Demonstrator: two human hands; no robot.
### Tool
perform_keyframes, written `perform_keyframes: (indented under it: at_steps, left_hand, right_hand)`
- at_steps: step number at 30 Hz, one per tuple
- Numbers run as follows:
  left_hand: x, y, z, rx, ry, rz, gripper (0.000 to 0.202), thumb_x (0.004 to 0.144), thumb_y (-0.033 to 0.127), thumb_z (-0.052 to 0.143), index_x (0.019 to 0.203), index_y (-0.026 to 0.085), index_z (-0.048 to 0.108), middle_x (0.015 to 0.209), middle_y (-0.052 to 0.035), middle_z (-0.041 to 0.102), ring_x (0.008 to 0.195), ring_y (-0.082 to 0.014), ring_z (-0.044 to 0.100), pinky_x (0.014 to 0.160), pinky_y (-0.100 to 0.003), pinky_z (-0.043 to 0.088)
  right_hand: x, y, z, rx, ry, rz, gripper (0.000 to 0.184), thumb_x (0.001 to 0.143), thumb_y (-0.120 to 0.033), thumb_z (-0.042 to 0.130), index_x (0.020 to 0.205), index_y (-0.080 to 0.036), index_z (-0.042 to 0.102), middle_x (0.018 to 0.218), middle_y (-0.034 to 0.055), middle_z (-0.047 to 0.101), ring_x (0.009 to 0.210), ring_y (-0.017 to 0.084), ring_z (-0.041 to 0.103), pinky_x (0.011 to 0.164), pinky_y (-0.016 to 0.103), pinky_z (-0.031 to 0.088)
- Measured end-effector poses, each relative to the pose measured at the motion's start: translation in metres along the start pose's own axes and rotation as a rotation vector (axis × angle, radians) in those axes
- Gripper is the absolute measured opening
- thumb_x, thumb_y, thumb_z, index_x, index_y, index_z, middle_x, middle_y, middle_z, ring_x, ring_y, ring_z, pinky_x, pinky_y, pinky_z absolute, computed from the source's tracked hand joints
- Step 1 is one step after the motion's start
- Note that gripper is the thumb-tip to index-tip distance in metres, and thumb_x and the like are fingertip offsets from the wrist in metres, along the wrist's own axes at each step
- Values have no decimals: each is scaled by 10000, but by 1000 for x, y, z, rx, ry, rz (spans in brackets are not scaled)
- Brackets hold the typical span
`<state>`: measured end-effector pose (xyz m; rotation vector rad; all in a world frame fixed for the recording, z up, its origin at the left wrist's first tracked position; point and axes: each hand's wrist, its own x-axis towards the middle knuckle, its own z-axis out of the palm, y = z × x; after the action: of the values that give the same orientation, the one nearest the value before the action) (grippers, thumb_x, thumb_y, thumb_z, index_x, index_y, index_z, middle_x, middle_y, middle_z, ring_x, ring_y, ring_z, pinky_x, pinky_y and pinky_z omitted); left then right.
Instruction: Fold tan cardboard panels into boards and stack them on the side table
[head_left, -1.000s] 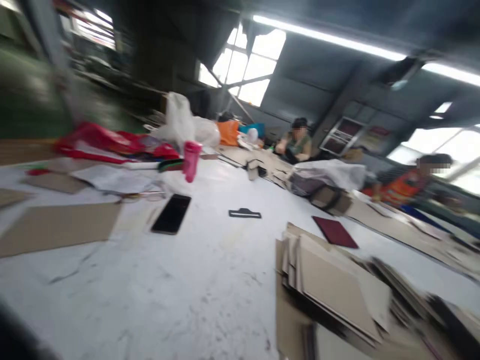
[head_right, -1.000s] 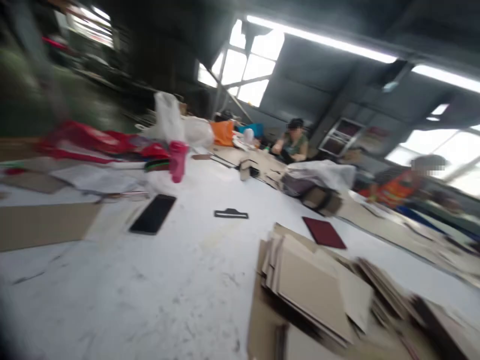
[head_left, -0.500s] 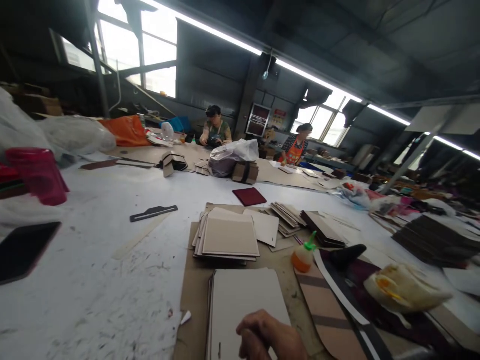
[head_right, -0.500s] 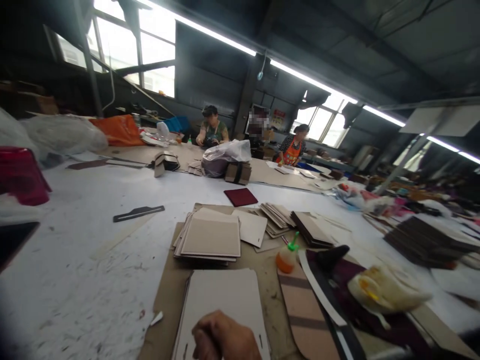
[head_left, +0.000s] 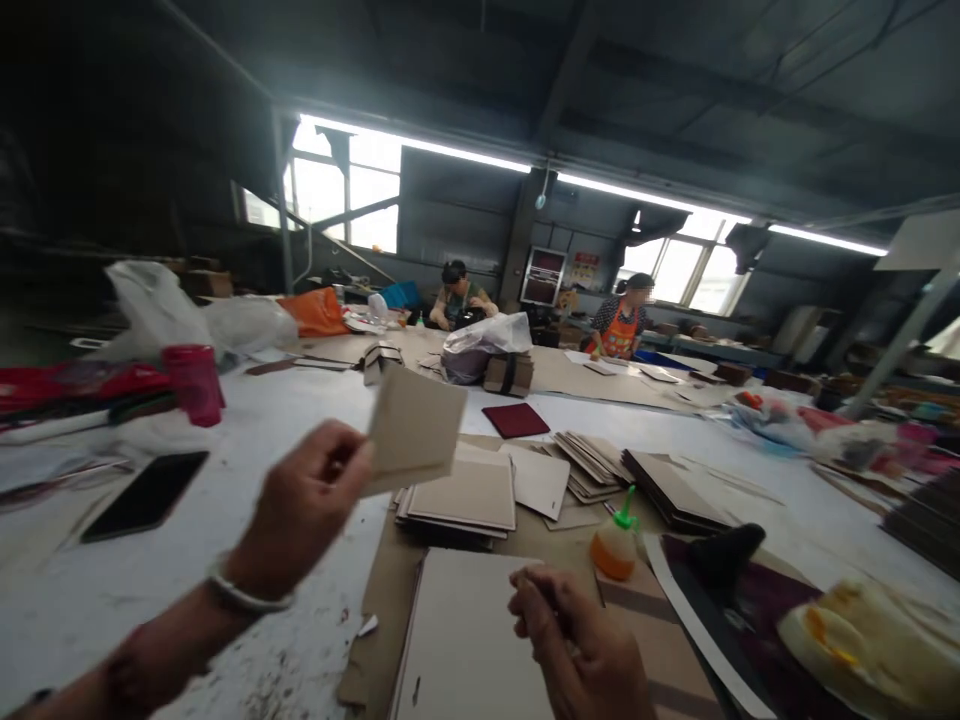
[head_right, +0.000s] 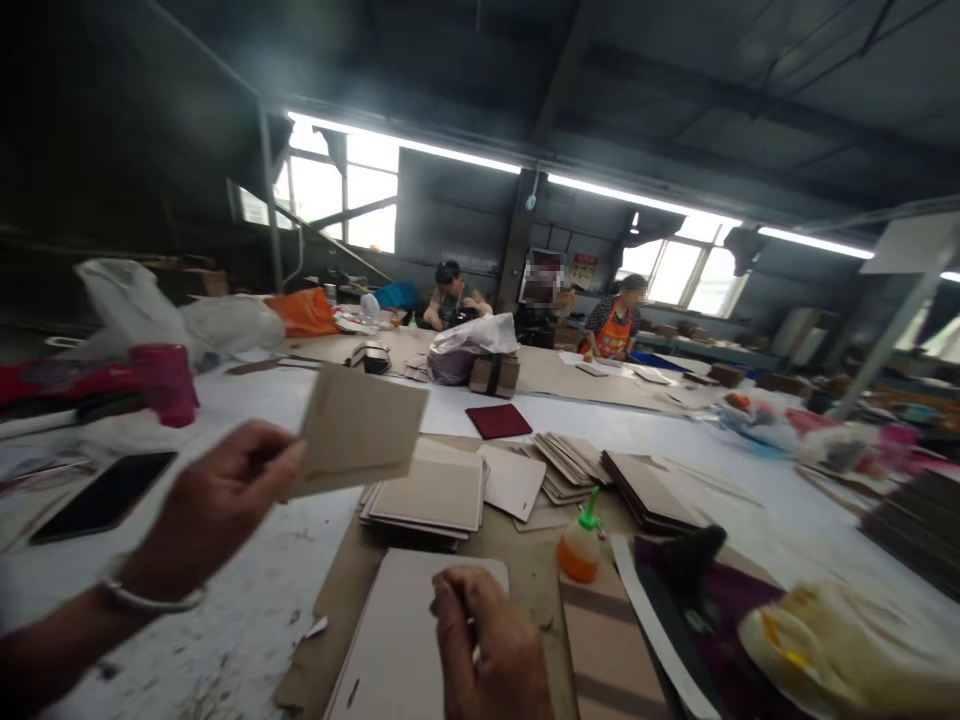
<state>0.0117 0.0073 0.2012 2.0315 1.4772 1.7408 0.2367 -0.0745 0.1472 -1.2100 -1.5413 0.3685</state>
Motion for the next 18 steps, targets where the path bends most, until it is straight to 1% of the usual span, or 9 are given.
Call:
perform_keyframes:
  at_steps: [2,3,4,6,9,11,13,16,18]
  left_hand:
    - [-12,18,22,-8,-41,230,105,807,206,450,714,164,471,628,16,449,551,-100,443,516,-214,395]
    - [-19,27,34,-14,-42,325,112,820,164,416,715,163,456,633,11,428,562,-103,430,529,-220,392]
    - [-25,34,44,-5,-50,387,122,826,132,391,721,161,446,648,4,420,578,-109,425,541,-227,390]
    - [-35,44,57,36,-68,448,143,833,98,362,728,158,438,669,-11,420,587,-119,421,541,-237,389]
    - [-47,50,64,134,-88,544,168,849,114,377,702,159,446,654,-19,434,554,-127,414,499,-245,377]
    - [-51,52,63,202,-59,646,162,852,121,397,709,155,465,632,-18,444,537,-132,409,472,-251,363]
    - [-54,53,64,243,-25,727,134,853,108,393,768,141,491,630,-20,463,540,-138,417,462,-259,364]
    - [-59,55,66,241,-36,765,146,861,98,365,834,117,507,635,-22,480,544,-143,428,451,-270,374]
    - [-64,53,68,233,-74,769,148,860,96,365,853,109,513,642,-22,483,550,-143,433,449,-271,378]
  right_hand:
    - [11,-6,0,27,6,-4,254,824,-407,463,852,-208,617,755,29,609,633,124,573,466,168,425]
    - [16,-10,1,37,1,-16,257,823,-412,463,857,-212,622,787,33,611,643,126,572,474,172,431]
    - [21,-13,2,46,-4,-25,268,824,-419,457,859,-213,625,802,36,611,642,128,568,480,178,435]
    - [28,-20,4,64,8,-12,296,826,-437,447,869,-205,627,781,38,610,620,130,559,479,189,435]
    - [35,-25,9,104,60,69,338,800,-485,468,858,-186,615,726,32,606,602,138,557,473,199,437]
    - [36,-25,12,113,88,124,351,765,-521,499,793,-184,593,680,17,597,568,136,549,475,205,439]
    - [35,-23,15,90,114,162,362,740,-547,514,715,-189,563,620,0,575,519,130,527,471,210,438]
    - [32,-19,18,23,128,184,369,751,-559,483,677,-201,534,587,-10,558,487,124,508,483,214,435]
    - [30,-17,17,-33,132,183,348,765,-541,470,690,-207,530,592,-7,562,489,126,514,495,216,435]
